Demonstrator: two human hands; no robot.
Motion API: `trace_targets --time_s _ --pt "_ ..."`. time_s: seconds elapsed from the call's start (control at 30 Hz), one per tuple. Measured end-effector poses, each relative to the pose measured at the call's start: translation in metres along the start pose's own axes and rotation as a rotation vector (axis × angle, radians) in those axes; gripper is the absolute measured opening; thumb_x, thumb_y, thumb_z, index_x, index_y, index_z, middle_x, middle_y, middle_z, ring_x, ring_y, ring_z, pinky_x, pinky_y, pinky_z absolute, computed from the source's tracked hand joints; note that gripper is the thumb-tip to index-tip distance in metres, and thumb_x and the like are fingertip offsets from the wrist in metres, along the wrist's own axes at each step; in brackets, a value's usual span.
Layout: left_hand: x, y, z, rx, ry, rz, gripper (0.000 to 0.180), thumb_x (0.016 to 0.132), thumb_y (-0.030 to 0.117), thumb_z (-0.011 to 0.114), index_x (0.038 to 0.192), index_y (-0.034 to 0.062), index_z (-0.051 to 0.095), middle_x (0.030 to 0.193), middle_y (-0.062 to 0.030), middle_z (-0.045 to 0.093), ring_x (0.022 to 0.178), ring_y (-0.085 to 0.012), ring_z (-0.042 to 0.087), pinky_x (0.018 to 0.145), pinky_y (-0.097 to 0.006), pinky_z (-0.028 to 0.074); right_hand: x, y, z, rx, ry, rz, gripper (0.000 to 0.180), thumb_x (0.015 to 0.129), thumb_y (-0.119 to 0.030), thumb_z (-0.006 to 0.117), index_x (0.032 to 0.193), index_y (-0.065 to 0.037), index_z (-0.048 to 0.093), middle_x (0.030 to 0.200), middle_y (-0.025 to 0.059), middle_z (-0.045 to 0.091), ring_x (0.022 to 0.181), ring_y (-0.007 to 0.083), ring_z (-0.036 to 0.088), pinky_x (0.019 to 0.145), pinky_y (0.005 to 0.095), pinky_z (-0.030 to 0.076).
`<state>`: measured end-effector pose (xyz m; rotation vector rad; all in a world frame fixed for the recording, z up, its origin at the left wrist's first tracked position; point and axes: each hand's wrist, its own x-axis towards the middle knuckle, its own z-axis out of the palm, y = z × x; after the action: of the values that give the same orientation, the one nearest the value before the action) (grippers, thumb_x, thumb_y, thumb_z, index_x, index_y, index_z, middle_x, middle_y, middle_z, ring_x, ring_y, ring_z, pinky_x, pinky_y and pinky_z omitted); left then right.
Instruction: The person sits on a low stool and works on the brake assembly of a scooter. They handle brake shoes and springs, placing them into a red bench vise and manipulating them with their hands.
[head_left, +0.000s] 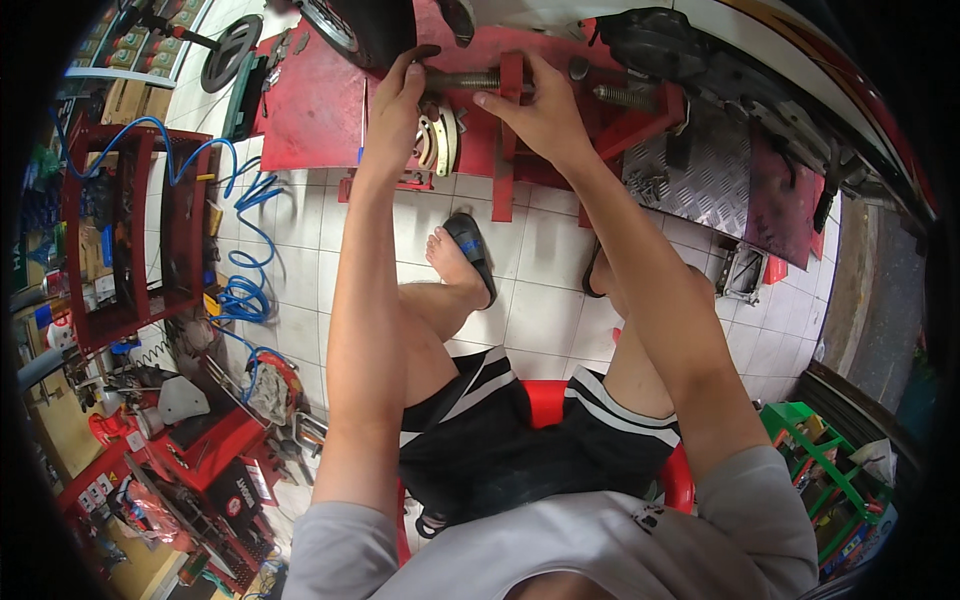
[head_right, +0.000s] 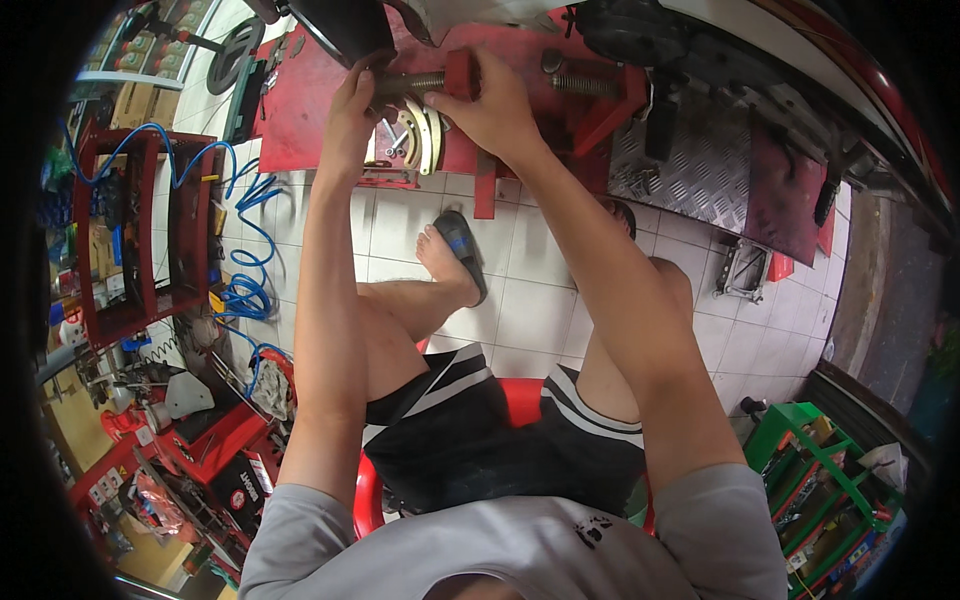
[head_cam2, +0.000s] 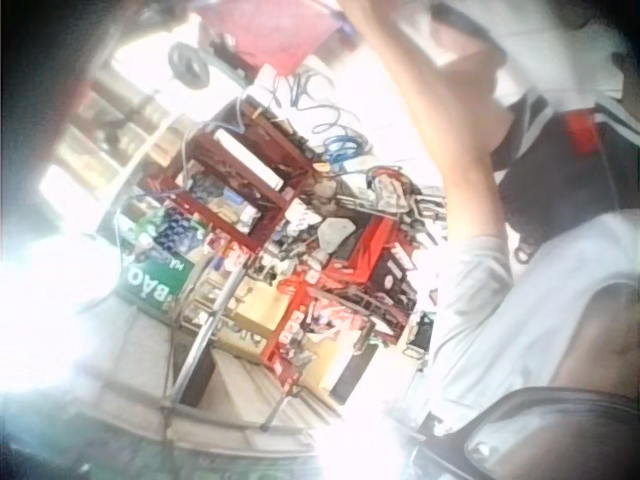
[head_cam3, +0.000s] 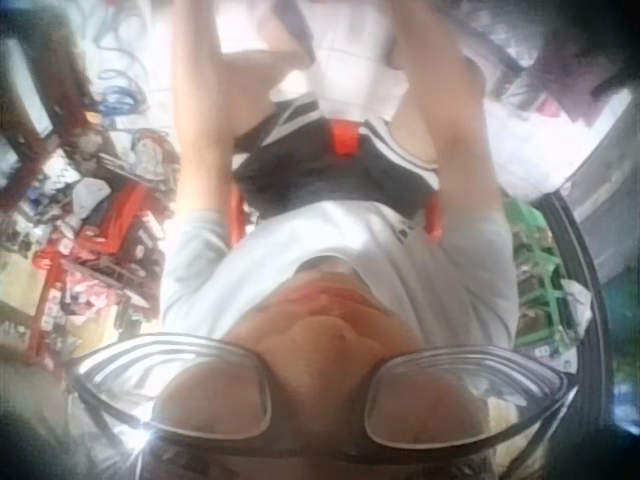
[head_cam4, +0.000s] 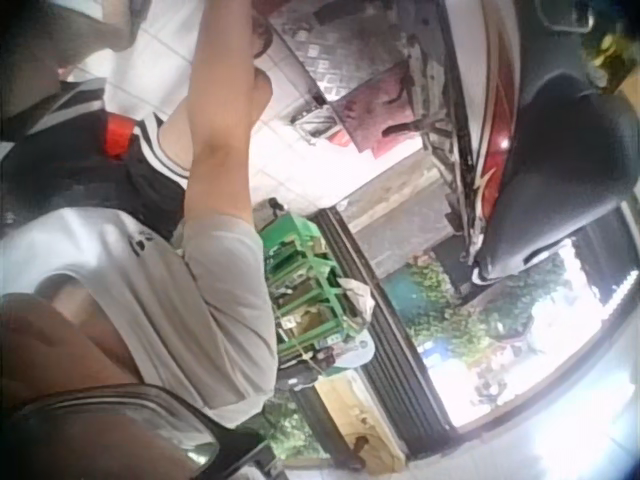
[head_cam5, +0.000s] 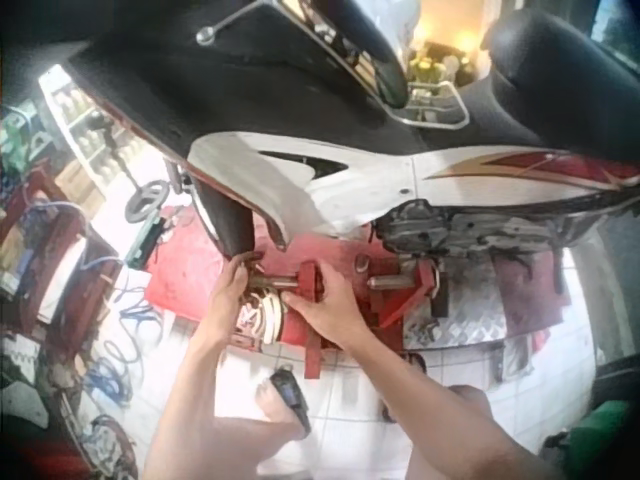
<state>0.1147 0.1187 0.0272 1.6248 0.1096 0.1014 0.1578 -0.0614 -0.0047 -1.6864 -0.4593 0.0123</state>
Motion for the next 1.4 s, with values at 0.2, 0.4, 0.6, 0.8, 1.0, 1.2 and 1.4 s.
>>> trace_targets --time_s 0.2,0.4,0.6,0.8,1.0,1.2,1.4 --pt "-0.004 0.001 0.01 -0.233 0.121 -0.17 0.034 0.102 0.032 0.045 0.111 0.0005 0.056 0.091 -0.0061 0.06 0.075 -0.013 0.053 0.071 -0.028 0.045 0.01 -0.007 0.002 -0.035 0.015 0.003 0.042 0.069 -0.015 0.082 0.103 0.0 0.063 0.085 0.0108 0.069 0.076 0.0176 0.066 0.072 0.031 0.053" --pt "-0.005 -0.006 0.02 -0.782 0.186 -0.197 0.024 0.096 0.023 0.058 0.104 0.0001 0.059 0.087 -0.0078 0.06 0.078 -0.0161 0.056 0.073 -0.028 0.046 0.013 -0.01 0.001 -0.038 -0.004 -0.003 0.032 0.069 -0.01 0.08 0.096 -0.001 0.066 0.081 0.0098 0.07 0.072 0.0148 0.066 0.067 0.0284 0.053" --pt "-0.018 -0.022 0.045 -1.216 0.128 -0.322 0.016 0.094 0.005 0.054 0.109 0.0036 0.057 0.103 -0.0079 0.059 0.091 -0.0206 0.055 0.089 -0.033 0.045 0.014 -0.007 0.002 -0.018 0.031 0.027 0.027 0.071 -0.009 0.078 0.094 -0.001 0.066 0.083 0.0083 0.07 0.075 0.0146 0.065 0.071 0.0289 0.052" --pt "-0.015 -0.048 0.043 -1.198 0.046 -0.27 0.019 0.096 0.015 0.057 0.114 0.0106 0.055 0.109 -0.0028 0.057 0.102 -0.0184 0.053 0.099 -0.034 0.042 0.01 -0.008 0.007 -0.004 0.031 0.004 0.042 0.069 -0.013 0.079 0.106 0.0 0.062 0.093 0.0123 0.067 0.085 0.0209 0.065 0.079 0.033 0.051" --pt "-0.016 -0.02 0.063 -1.005 0.221 -0.291 0.022 0.095 0.02 0.061 0.112 0.0091 0.055 0.109 -0.0031 0.057 0.107 -0.0184 0.053 0.103 -0.038 0.043 -0.003 -0.006 -0.008 0.004 0.01 -0.052 0.058 0.072 -0.01 0.076 0.124 0.0 0.052 0.114 0.0158 0.062 0.103 0.0232 0.062 0.092 0.0348 0.049" --pt "-0.013 -0.019 0.062 -0.996 0.306 -0.371 0.025 0.091 0.02 0.067 0.109 0.0075 0.056 0.108 -0.0047 0.058 0.104 -0.0193 0.055 0.097 -0.036 0.046 -0.014 -0.014 -0.011 -0.066 -0.03 -0.032 0.065 0.075 -0.008 0.074 0.132 0.003 0.045 0.122 0.0179 0.059 0.117 0.0264 0.058 0.1 0.0386 0.046" --pt "-0.016 -0.018 0.062 -1.065 0.205 -0.317 0.021 0.094 0.023 0.062 0.111 0.0104 0.057 0.113 -0.0042 0.058 0.11 -0.0197 0.053 0.098 -0.038 0.043 -0.018 -0.015 -0.013 -0.057 0.008 -0.006 0.066 0.073 -0.013 0.075 0.131 0.003 0.046 0.124 0.0196 0.057 0.116 0.0307 0.058 0.099 0.0408 0.048"
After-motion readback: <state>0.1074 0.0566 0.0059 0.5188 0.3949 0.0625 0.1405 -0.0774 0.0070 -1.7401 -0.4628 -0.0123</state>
